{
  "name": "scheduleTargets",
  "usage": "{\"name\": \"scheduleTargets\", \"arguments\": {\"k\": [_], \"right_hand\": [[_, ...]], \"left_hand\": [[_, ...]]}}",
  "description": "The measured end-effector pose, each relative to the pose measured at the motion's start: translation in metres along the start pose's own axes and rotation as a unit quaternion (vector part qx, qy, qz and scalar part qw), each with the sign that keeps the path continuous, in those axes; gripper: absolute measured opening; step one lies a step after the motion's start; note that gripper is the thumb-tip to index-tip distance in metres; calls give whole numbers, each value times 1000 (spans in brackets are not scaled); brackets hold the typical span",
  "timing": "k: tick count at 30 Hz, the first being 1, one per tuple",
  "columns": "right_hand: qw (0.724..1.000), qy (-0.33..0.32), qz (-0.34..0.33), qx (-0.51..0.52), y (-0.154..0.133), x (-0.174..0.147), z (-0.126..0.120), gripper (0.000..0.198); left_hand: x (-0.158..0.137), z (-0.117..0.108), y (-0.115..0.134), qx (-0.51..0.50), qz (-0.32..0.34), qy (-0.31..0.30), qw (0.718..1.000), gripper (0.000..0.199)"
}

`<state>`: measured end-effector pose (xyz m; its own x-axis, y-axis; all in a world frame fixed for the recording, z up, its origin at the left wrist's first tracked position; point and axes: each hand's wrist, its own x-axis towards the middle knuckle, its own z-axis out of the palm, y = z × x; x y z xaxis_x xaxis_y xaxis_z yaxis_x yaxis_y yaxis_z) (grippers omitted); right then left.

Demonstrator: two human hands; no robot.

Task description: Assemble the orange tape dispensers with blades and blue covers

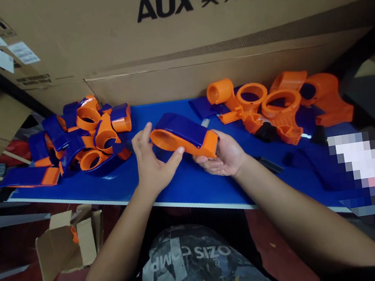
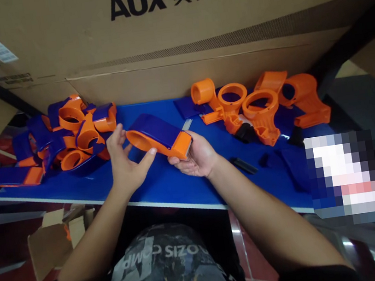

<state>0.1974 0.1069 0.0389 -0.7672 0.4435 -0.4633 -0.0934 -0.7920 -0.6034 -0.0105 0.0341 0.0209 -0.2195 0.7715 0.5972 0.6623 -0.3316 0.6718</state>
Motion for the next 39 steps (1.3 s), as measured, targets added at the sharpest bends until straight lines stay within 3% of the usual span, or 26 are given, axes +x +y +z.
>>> {"name": "scheduleTargets", "arguments": {"k": [3, 5, 7, 10, 14, 17, 19, 21, 25, 27, 30, 32, 33, 35, 39], "right_hand": [[1000, 4, 18, -9, 1, 0, 1, 67], [1000, 12, 18, -8, 1, 0, 1, 69], [1000, 29, -11, 3, 0, 1, 2, 74], [994, 53, -82, 37, -2, 3, 0, 82], [988, 67, -126, 56, -1, 6, -3, 79], [988, 78, -127, 35, 1, 8, -2, 72], [988, 86, -127, 22, 3, 9, -1, 69], [987, 94, -127, 11, 4, 9, 1, 67], [984, 115, -139, -2, 8, 11, 5, 55], [977, 135, -164, -1, 11, 13, 8, 42], [946, 194, -259, 5, 16, 18, 11, 21], [908, 247, -337, -1, 19, 21, 11, 18], [890, 271, -367, -5, 20, 23, 11, 18], [863, 304, -404, -9, 21, 26, 8, 19], [838, 333, -432, -10, 21, 30, 1, 20]], "left_hand": [[12, -3, -19, -45, -23, -58, 997, 98], [20, -5, -28, -78, -27, -113, 990, 81], [27, -4, -34, -117, -64, -131, 982, 63], [35, 4, -35, -175, -182, -76, 965, 45], [53, 21, -36, -249, -339, 28, 907, 36], [76, 31, -42, -275, -404, 115, 865, 34], [87, 35, -44, -260, -420, 169, 853, 36], [88, 39, -42, -190, -411, 188, 872, 43], [64, 54, -24, -58, -364, 153, 917, 63], [53, 66, -13, -45, -311, 92, 945, 59], [59, 89, -2, -3, -101, -82, 991, 33], [76, 106, 2, 25, 18, -177, 984, 23], [86, 115, 3, 47, 46, -210, 976, 21], [107, 132, 6, 106, 50, -253, 960, 27], [133, 156, 11, 214, -2, -321, 922, 65]]}}
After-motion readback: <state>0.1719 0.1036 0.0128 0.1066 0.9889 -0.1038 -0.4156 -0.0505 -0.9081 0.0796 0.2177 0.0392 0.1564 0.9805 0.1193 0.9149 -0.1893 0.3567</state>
